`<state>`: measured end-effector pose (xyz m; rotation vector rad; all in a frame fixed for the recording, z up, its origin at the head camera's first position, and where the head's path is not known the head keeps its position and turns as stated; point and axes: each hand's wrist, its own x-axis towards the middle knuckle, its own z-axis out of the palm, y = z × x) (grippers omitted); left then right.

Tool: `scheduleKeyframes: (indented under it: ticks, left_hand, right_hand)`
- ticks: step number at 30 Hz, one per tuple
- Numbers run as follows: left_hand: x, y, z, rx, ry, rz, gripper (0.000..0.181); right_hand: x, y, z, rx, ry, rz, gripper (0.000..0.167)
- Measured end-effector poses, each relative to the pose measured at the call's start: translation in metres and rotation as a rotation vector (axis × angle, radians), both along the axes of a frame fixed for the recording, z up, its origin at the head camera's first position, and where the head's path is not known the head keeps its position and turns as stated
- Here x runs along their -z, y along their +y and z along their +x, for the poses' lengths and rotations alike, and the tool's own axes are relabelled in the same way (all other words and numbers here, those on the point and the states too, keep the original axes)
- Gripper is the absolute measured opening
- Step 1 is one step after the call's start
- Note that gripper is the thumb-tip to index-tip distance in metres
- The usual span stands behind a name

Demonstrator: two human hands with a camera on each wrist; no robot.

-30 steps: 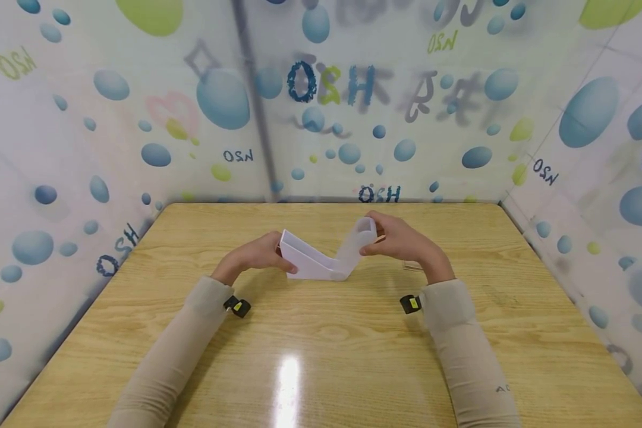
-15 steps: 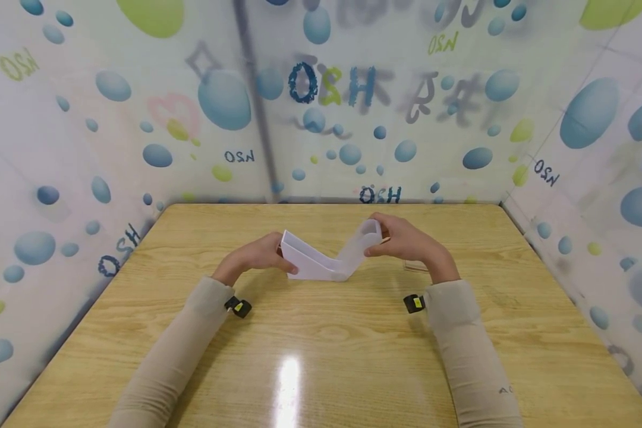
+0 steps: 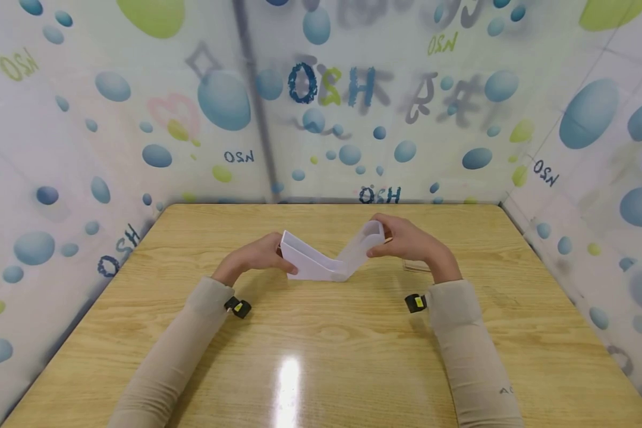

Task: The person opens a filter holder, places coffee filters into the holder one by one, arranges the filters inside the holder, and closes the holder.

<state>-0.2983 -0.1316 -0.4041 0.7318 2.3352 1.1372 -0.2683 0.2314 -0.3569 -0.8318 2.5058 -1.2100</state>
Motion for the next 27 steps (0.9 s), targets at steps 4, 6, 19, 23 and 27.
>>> scheduleKeyframes:
  ticks: [4,6,19,23,27]
  left_hand:
    - [0.0003,0.0002,-0.0004,-0.003,0.002,-0.005,0.04]
    - [0.0004,0.0002,-0.0005,-0.003,0.005,-0.009,0.04]
    - [-0.001,0.0007,0.0006,0.0,0.0,-0.008,0.04]
    - [-0.0009,0.0006,0.0007,-0.002,0.0,-0.007,0.04]
    - [-0.0005,0.0004,0.0005,-0.001,-0.003,-0.002,0.041]
  right_hand:
    - [0.0006,0.0016,-0.0008,0.005,0.004,0.009,0.041]
    - [0.0006,0.0022,-0.0009,0.004,0.004,0.011,0.041]
    - [-0.0014,0.0045,-0.0001,-0.003,0.016,0.018,0.039]
    - [-0.0007,0.0051,-0.0007,-0.014,0.013,0.005,0.038]
    - [0.0005,0.0065,-0.0023,-0.01,0.008,0.004,0.038]
